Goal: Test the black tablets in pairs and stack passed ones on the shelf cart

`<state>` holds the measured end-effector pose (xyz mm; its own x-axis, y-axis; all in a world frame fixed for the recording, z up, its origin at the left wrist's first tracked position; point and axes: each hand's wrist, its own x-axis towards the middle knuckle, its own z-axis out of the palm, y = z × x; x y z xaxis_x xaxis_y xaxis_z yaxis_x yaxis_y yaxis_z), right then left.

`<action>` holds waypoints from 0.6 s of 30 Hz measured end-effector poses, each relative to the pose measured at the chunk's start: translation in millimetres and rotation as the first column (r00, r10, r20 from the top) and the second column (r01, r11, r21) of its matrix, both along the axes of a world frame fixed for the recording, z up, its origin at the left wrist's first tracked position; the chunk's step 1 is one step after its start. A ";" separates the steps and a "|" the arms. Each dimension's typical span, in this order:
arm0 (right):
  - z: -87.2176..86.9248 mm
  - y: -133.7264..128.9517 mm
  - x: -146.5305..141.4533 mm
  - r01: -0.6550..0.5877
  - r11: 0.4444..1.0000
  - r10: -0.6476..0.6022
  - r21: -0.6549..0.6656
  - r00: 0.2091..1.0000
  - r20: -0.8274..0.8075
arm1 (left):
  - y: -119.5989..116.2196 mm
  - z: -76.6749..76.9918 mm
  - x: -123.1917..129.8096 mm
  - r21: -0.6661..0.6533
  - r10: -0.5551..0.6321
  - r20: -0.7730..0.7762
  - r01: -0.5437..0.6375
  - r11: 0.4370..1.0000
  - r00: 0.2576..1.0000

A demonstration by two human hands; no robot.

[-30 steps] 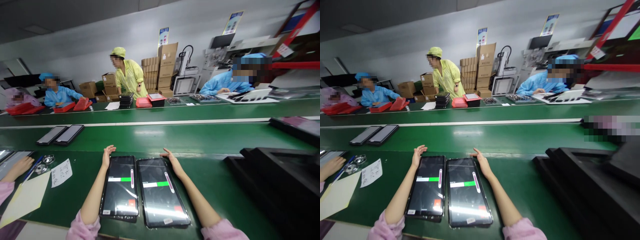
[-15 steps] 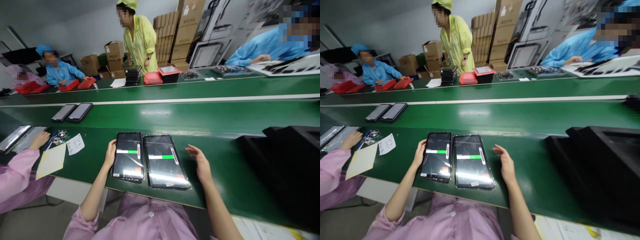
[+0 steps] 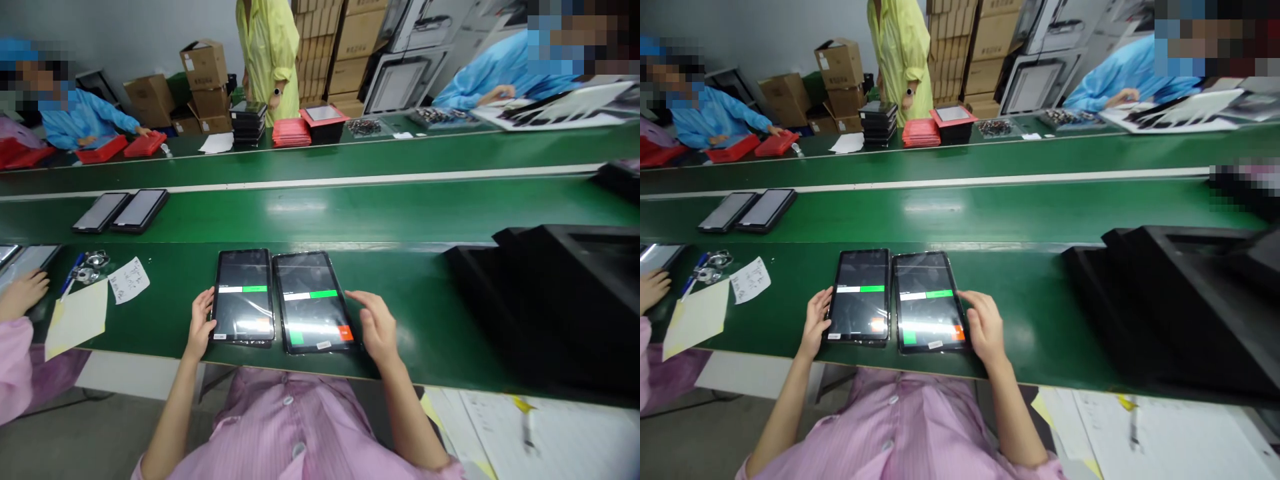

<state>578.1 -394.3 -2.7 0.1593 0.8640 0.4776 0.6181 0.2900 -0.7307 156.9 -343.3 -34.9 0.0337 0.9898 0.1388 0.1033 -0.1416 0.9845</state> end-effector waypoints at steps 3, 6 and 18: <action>11.4 -11.9 -20.4 -0.181 0.979 0.199 -0.091 0.947 0.253 | 1.5 1.0 -0.8 0.008 -0.025 0.012 0.025 1.000 1.000; 15.7 -20.5 -45.5 -0.284 0.946 0.325 -0.159 0.856 0.403 | 1.2 0.3 -1.3 0.027 -0.052 -0.009 0.052 0.998 0.999; 18.9 50.0 -0.2 0.009 0.995 -0.011 -0.099 1.000 -0.016 | 55.6 49.3 13.5 0.070 -0.135 -0.437 0.184 0.980 0.889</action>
<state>577.9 -344.3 16.2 0.1755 0.9052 0.3871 0.6082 0.2096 -0.7656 170.3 -287.8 14.4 0.2698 0.9461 0.1792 0.4783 -0.2932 0.8278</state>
